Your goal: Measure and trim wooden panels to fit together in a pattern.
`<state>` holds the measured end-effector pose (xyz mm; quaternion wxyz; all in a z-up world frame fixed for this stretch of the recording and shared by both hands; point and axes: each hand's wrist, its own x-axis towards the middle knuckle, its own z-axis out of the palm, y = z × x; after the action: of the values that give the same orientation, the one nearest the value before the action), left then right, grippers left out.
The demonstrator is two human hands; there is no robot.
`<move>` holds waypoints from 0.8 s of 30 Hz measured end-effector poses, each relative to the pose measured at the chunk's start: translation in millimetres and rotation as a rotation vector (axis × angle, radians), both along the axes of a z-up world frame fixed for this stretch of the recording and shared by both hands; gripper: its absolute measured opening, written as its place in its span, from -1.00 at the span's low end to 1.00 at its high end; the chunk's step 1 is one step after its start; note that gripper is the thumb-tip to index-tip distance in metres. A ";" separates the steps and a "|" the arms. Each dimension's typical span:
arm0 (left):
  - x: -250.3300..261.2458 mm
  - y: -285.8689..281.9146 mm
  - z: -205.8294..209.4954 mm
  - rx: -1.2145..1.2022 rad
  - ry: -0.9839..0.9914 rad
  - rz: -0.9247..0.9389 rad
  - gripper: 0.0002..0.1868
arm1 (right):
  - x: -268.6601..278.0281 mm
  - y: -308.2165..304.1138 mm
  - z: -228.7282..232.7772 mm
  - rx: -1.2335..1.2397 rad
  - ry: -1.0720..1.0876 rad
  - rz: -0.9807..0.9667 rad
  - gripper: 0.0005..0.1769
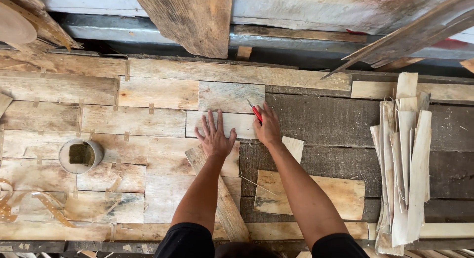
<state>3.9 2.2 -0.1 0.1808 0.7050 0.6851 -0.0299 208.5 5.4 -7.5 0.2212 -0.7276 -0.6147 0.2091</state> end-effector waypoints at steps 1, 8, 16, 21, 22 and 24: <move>0.0 0.8 -0.5 0.001 -0.001 -0.003 -0.08 | 3.6 -0.1 -5.0 0.001 -0.001 -0.003 -0.43; -1.2 -2.2 0.0 0.045 -0.059 0.007 -0.08 | 28.0 -14.6 18.8 0.031 0.246 -0.155 -0.50; 8.3 -3.8 19.5 0.033 -0.101 0.045 -0.02 | 84.5 -112.0 45.2 0.138 0.233 -0.277 -0.64; 17.3 -44.9 17.4 0.232 -0.220 0.070 -0.22 | 113.2 -187.0 57.2 -0.054 0.123 -0.242 -0.65; 22.5 -59.5 14.1 0.224 -0.218 0.065 -0.22 | 116.0 -200.6 59.1 -0.062 0.125 -0.248 -0.65; 31.2 -82.9 8.7 0.166 -0.346 -0.035 -0.49 | 121.8 -218.6 62.5 -0.174 0.042 -0.181 -0.61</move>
<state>35.1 -80.7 8.7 0.2367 0.7240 0.6315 0.1452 330.3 -213.2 55.0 0.1881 -0.7920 -0.5213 0.2562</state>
